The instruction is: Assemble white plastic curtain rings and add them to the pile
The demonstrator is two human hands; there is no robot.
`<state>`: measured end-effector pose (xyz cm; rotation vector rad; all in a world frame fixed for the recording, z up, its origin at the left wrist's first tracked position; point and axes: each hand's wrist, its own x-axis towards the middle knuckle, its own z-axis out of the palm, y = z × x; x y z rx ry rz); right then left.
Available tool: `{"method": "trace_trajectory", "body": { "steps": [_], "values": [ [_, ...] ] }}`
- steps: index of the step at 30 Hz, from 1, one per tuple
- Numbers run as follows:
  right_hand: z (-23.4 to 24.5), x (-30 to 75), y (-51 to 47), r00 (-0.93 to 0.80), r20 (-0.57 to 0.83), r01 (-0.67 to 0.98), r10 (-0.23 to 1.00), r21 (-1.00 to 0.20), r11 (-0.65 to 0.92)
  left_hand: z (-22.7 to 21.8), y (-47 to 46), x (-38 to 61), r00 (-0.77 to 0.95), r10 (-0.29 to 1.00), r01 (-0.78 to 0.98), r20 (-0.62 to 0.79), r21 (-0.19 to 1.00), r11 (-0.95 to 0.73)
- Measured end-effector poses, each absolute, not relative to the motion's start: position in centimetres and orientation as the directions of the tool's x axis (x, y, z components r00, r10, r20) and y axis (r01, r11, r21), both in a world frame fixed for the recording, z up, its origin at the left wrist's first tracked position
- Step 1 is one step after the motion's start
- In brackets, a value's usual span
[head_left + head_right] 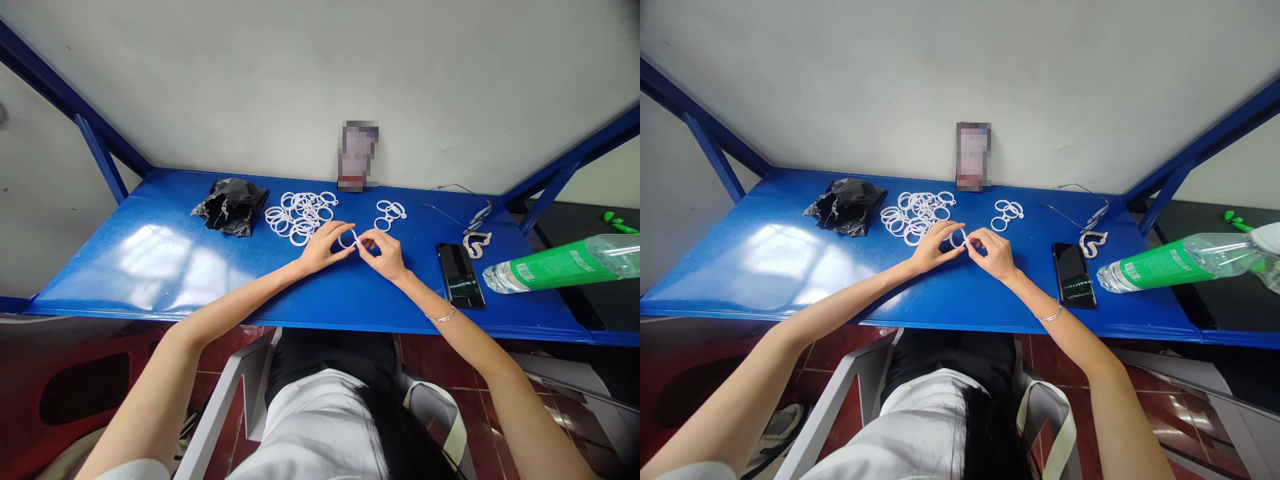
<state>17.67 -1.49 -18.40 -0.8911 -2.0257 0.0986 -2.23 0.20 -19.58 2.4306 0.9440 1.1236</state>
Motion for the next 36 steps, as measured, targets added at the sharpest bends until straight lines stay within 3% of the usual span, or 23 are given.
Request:
{"method": "trace_trajectory", "body": {
  "steps": [13, 36],
  "values": [
    [-18.57, 17.68, -1.4, -0.384, 0.663, 0.494, 0.642, -0.44, 0.75, -19.75, 0.18, -2.38, 0.538, 0.688, 0.395, 0.486, 0.576, -0.716],
    [-18.84, 17.79, -1.39, -0.373, 0.679, 0.446, 0.632, -0.466, 0.764, -19.58, 0.04, -2.24, 0.525, 0.654, 0.342, 0.544, 0.569, -0.748]
  ]
}}
